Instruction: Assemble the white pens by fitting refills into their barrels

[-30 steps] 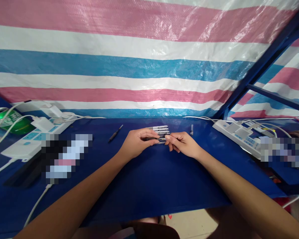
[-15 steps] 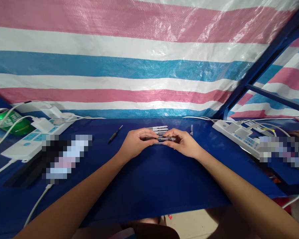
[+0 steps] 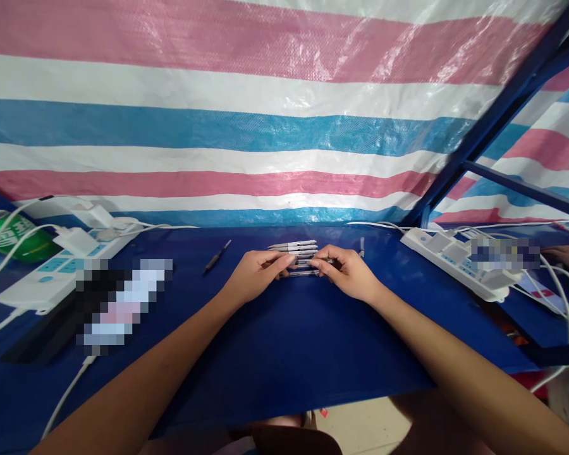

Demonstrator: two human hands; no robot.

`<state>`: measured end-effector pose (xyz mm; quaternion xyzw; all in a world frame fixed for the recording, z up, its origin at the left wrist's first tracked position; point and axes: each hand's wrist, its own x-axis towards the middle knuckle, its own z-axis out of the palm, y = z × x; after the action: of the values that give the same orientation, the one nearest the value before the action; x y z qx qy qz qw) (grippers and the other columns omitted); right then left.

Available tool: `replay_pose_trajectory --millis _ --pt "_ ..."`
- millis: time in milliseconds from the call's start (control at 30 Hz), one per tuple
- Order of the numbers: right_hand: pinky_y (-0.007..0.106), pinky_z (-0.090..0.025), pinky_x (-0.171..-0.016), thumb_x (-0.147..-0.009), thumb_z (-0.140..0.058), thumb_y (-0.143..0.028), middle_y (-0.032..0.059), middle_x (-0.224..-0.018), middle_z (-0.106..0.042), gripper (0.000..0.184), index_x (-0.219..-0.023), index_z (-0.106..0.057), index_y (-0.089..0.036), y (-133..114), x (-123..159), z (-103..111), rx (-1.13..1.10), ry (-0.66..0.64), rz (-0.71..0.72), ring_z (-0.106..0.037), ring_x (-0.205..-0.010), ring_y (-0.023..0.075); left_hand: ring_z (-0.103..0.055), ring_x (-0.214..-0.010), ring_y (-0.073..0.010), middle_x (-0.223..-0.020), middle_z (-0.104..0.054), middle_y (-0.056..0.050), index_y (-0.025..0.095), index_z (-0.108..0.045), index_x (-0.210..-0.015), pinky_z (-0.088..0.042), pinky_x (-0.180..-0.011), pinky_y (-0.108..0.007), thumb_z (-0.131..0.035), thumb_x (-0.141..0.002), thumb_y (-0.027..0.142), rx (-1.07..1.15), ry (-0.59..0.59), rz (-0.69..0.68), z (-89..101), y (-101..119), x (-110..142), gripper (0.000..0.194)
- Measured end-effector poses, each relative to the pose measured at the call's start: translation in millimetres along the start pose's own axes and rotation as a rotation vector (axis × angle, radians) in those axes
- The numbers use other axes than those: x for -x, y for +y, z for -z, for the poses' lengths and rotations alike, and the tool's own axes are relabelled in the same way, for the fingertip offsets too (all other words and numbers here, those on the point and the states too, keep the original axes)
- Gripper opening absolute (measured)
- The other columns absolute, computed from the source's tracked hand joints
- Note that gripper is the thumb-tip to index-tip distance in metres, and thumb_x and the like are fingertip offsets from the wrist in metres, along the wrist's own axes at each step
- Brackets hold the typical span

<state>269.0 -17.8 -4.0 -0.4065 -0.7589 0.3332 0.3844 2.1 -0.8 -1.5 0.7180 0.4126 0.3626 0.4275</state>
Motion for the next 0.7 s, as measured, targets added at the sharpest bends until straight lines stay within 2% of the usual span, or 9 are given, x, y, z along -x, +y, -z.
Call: replay_pose_trajectory --millis 100,233,333,500,567,700 --pt "0.03 -0.049 -0.062 -0.101 -0.068 -0.059 0.0032 -0.086 -0.073 0.036 -0.102 -0.072 -0.024 0.4 -1.1 0.1 -0.059 -0.005 -0.043 -0.063 -0.067 0.0176 -0.08 -0.094 -0.0252 -0.103 -0.084 -0.005 0.026 -0.086 -0.107 -0.065 -0.086 -0.034 -0.078 -0.093 0.052 -0.037 0.017 -0.002 1.7 -0.9 0.3 0.031" --pt "0.028 -0.043 -0.057 -0.102 -0.064 -0.061 -0.0013 -0.065 -0.065 0.044 -0.082 -0.066 -0.022 -0.7 -1.9 3.0 -0.008 -0.056 -0.101 -0.056 -0.055 0.0143 -0.079 -0.093 -0.025 -0.103 -0.084 -0.004 0.026 -0.086 -0.1 -0.063 -0.088 -0.035 -0.085 -0.087 0.044 -0.057 0.058 -0.076 0.4 0.9 2.4 0.022" --pt "0.027 -0.04 -0.056 -0.104 -0.061 -0.061 -0.0018 -0.061 -0.064 0.048 -0.077 -0.064 -0.022 -0.9 -2.1 5.3 0.035 -0.125 -0.101 -0.053 -0.052 0.0129 -0.076 -0.086 -0.0226 -0.097 -0.082 -0.003 0.027 -0.084 -0.099 -0.061 -0.083 -0.034 -0.082 -0.091 0.035 -0.216 0.007 -0.202 2.2 2.5 4.9 0.012" --pt "0.027 -0.039 -0.058 -0.1 -0.069 -0.059 -0.0006 -0.073 -0.07 0.037 -0.095 -0.07 -0.023 1.0 -2.1 9.3 0.188 -0.282 -0.014 -0.059 -0.06 0.0142 -0.073 -0.098 -0.0229 -0.104 -0.08 -0.004 0.026 -0.078 -0.107 -0.057 -0.096 -0.039 -0.07 -0.099 0.023 -0.469 -0.185 -0.471 8.0 -2.2 5.6 0.012" --pt "0.027 -0.037 -0.058 -0.096 -0.076 -0.057 -0.0023 -0.072 -0.068 0.035 -0.102 -0.069 -0.024 2.2 -1.8 12.4 0.315 -0.286 0.006 -0.059 -0.059 0.0145 -0.071 -0.1 -0.0229 -0.105 -0.078 -0.004 0.025 -0.075 -0.106 -0.055 -0.099 -0.041 -0.068 -0.099 0.021 -0.526 -0.188 -0.497 8.7 -4.3 4.8 0.011" --pt "0.028 -0.035 -0.058 -0.093 -0.079 -0.055 -0.0049 -0.071 -0.068 0.038 -0.109 -0.063 -0.025 6.8 -1.0 20.6 0.472 -0.239 -0.043 -0.059 -0.058 0.0148 -0.068 -0.105 -0.0236 -0.109 -0.075 -0.005 0.024 -0.073 -0.105 -0.055 -0.101 -0.043 -0.068 -0.099 0.019 -0.581 -0.145 -0.51 8.4 -5.9 3.5 0.009"
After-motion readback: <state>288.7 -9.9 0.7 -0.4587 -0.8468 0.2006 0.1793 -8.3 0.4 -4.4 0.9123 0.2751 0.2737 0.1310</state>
